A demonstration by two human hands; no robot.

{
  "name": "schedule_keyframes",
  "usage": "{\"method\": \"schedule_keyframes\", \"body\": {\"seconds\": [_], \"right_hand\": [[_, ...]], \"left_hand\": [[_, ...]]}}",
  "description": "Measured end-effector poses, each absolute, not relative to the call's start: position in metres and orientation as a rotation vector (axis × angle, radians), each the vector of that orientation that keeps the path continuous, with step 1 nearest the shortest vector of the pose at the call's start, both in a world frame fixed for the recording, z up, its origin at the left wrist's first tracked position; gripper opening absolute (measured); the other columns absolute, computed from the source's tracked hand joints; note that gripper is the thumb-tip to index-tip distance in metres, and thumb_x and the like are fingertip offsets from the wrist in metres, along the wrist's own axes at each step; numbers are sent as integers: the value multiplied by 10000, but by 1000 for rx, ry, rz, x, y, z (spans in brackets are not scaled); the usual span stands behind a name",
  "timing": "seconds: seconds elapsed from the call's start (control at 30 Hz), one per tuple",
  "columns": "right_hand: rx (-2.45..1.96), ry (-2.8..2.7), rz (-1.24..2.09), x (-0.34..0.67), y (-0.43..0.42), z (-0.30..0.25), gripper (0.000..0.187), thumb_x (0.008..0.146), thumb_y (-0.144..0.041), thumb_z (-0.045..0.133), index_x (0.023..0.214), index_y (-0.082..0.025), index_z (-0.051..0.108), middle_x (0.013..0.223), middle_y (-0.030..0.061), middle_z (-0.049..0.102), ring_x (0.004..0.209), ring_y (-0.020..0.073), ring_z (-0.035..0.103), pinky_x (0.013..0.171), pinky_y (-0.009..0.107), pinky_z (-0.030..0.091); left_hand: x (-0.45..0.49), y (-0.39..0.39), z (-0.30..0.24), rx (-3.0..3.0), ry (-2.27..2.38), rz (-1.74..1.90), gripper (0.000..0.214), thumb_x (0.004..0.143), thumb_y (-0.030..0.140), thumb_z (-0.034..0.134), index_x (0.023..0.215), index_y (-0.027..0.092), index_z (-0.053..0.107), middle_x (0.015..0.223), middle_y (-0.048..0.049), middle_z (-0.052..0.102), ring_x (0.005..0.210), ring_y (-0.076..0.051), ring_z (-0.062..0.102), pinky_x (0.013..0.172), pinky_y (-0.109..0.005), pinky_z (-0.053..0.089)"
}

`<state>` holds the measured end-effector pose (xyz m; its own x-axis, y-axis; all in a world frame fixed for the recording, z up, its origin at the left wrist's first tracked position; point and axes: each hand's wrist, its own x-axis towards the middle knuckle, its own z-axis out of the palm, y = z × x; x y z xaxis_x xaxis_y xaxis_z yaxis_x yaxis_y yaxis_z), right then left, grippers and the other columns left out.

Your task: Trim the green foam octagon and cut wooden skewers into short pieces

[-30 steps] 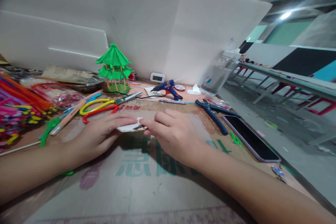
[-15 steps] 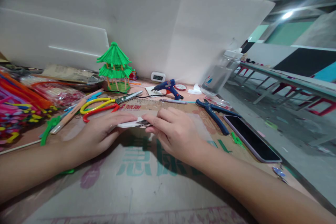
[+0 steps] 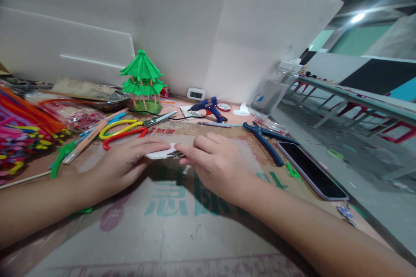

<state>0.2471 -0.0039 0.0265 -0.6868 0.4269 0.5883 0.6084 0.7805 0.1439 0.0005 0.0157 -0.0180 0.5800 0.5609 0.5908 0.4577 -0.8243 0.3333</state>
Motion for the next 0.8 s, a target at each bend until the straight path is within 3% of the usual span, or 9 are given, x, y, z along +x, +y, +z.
{"method": "schedule_keyframes", "body": {"seconds": [0.4,0.8], "right_hand": [[-760,-2399,-318,246,-3,32,268,919,-218,534,1099,-79,675,722,58,562,655,154,491,583,286,366],[-772,-2449,-378,246,-6,24,235,915,-206,545,1110,-151,665,739,37,565,668,158,468,596,297,336]], "left_hand": [[0,15,-17,2666,858,1075,418,845,25,455,1208,186,586,1206,-56,650,1122,-176,586,957,-326,483],[2,17,-20,2658,841,1061,409,856,34,455,1209,193,587,1228,-56,628,1119,-169,578,941,-315,485]]}}
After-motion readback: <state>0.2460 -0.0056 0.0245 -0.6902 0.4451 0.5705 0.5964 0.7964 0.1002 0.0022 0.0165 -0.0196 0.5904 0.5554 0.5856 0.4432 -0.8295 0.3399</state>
